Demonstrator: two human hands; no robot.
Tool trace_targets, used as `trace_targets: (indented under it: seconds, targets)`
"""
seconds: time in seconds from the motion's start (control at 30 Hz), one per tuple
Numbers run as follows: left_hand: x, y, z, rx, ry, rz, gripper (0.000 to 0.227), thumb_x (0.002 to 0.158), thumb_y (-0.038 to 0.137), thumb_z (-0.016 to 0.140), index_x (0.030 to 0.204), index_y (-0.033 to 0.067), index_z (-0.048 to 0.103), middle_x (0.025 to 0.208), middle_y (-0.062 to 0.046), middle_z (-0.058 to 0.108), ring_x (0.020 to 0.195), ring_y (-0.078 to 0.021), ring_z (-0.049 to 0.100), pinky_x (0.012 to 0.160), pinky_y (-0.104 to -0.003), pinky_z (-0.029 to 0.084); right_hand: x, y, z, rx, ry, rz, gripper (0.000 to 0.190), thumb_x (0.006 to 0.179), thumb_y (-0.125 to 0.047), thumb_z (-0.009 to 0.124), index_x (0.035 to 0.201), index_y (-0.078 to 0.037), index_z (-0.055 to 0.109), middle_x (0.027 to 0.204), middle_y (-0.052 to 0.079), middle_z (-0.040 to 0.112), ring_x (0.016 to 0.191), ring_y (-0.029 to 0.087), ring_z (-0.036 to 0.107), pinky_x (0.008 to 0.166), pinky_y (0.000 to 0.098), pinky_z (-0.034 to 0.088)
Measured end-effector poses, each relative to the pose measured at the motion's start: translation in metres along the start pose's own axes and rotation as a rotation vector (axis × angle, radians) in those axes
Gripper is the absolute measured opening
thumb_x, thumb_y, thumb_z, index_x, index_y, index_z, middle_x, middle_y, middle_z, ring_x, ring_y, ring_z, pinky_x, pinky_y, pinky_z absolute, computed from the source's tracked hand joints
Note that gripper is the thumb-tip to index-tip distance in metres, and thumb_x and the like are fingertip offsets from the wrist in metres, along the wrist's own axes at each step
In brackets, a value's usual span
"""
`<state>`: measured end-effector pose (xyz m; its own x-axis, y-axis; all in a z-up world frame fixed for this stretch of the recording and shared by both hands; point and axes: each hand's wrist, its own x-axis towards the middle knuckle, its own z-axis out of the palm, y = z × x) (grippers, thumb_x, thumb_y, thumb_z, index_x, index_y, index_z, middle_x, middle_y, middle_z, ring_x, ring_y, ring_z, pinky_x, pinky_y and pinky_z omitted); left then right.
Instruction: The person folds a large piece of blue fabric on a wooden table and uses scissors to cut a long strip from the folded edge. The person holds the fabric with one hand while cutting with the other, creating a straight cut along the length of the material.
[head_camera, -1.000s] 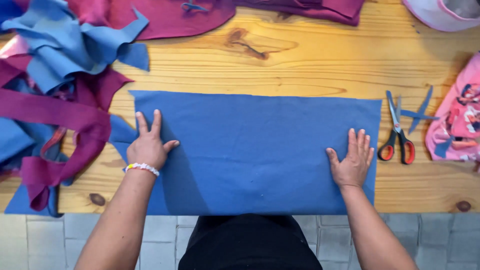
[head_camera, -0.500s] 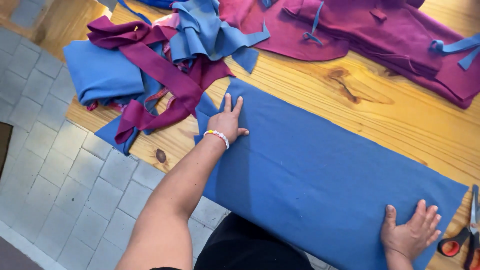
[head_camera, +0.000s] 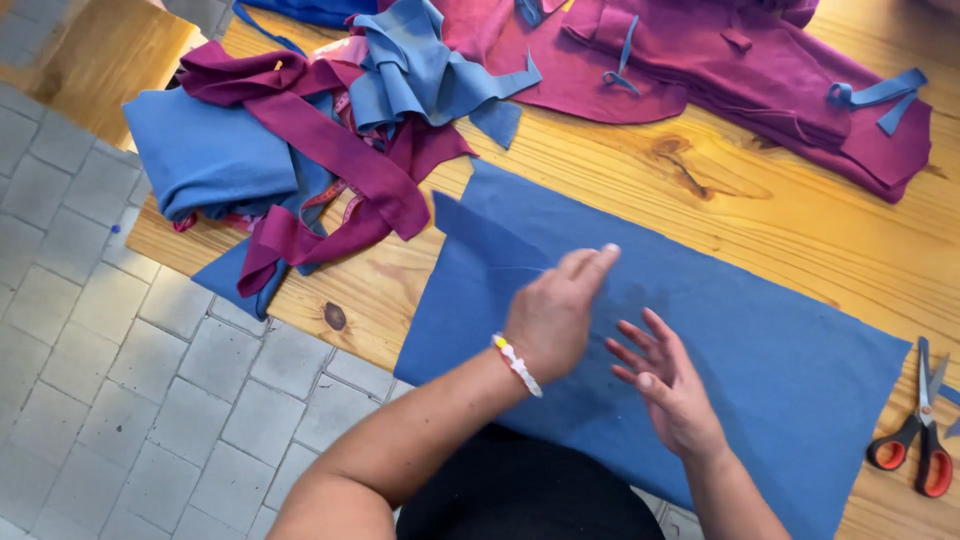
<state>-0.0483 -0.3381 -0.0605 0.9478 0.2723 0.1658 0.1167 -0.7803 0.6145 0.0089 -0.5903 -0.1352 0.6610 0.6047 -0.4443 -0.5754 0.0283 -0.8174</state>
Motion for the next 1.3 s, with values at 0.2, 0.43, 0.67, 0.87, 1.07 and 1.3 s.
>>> trace_targets:
  seconds: [0.2, 0.43, 0.67, 0.87, 1.07, 1.3]
  targets:
    - [-0.029, -0.009, 0.003, -0.698, -0.174, 0.313, 0.078, 0.121, 0.027, 0.068, 0.188, 0.0023, 0.037, 0.182, -0.032, 0.05, 0.174, -0.0582, 0.046, 0.144, -0.067, 0.044, 0.055, 0.065, 0.001, 0.304, 0.337, -0.076, 0.048, 0.11, -0.005, 0.079, 0.157, -0.015, 0.078, 0.142, 0.017, 0.085, 0.124, 0.046, 0.085, 0.109, 0.0636, 0.069]
    - [0.006, -0.182, 0.059, 0.115, -0.286, -0.181, 0.042, 0.111, 0.023, 0.079, 0.152, 0.0187, 0.074, 0.137, -0.007, 0.073, 0.127, -0.0392, 0.079, 0.103, -0.054, 0.069, 0.03, 0.061, -0.042, 0.301, 0.465, 0.042, 0.049, 0.098, 0.004, 0.082, 0.139, -0.022, 0.086, 0.124, 0.011, 0.09, 0.105, 0.038, 0.09, 0.097, 0.0673, 0.071]
    - [0.033, -0.172, 0.099, 0.122, -0.286, -0.343, 0.059, 0.097, 0.06, 0.097, 0.125, 0.0178, 0.066, 0.124, -0.007, 0.07, 0.122, -0.0409, 0.077, 0.104, -0.057, 0.065, -0.015, 0.131, -0.16, 0.044, 0.895, 0.021, 0.052, 0.099, -0.002, 0.079, 0.148, -0.019, 0.072, 0.125, 0.003, 0.077, 0.102, 0.023, 0.081, 0.087, 0.0475, 0.074]
    - [0.04, -0.178, 0.139, 0.218, -0.333, -0.267, 0.044, 0.094, 0.046, 0.103, 0.106, 0.0196, 0.07, 0.118, -0.004, 0.066, 0.118, -0.0403, 0.075, 0.1, -0.056, 0.065, -0.062, 0.103, -0.201, -0.558, 1.248, -0.153, 0.043, 0.106, -0.004, 0.074, 0.149, -0.01, 0.071, 0.122, 0.01, 0.082, 0.103, 0.023, 0.085, 0.089, 0.0366, 0.069]
    - [0.043, -0.193, 0.136, 0.048, -0.323, -0.339, 0.03, 0.096, 0.033, 0.1, 0.102, 0.0194, 0.074, 0.108, -0.005, 0.072, 0.116, -0.0392, 0.078, 0.099, -0.056, 0.064, -0.051, 0.055, -0.11, -1.206, 0.82, -0.518, 0.034, 0.097, -0.009, 0.094, 0.128, -0.022, 0.088, 0.112, -0.002, 0.076, 0.107, 0.024, 0.077, 0.099, 0.039, 0.063]
    - [0.055, -0.211, 0.15, -0.189, -0.411, -0.551, 0.053, 0.086, 0.031, 0.102, 0.129, 0.0239, 0.071, 0.094, 0.007, 0.084, 0.103, -0.0182, 0.083, 0.097, -0.037, 0.066, 0.014, 0.071, -0.027, -1.516, 0.111, -0.372, 0.07, 0.111, -0.011, 0.068, 0.177, -0.031, 0.058, 0.141, 0.014, 0.066, 0.121, 0.04, 0.076, 0.101, 0.0513, 0.065]
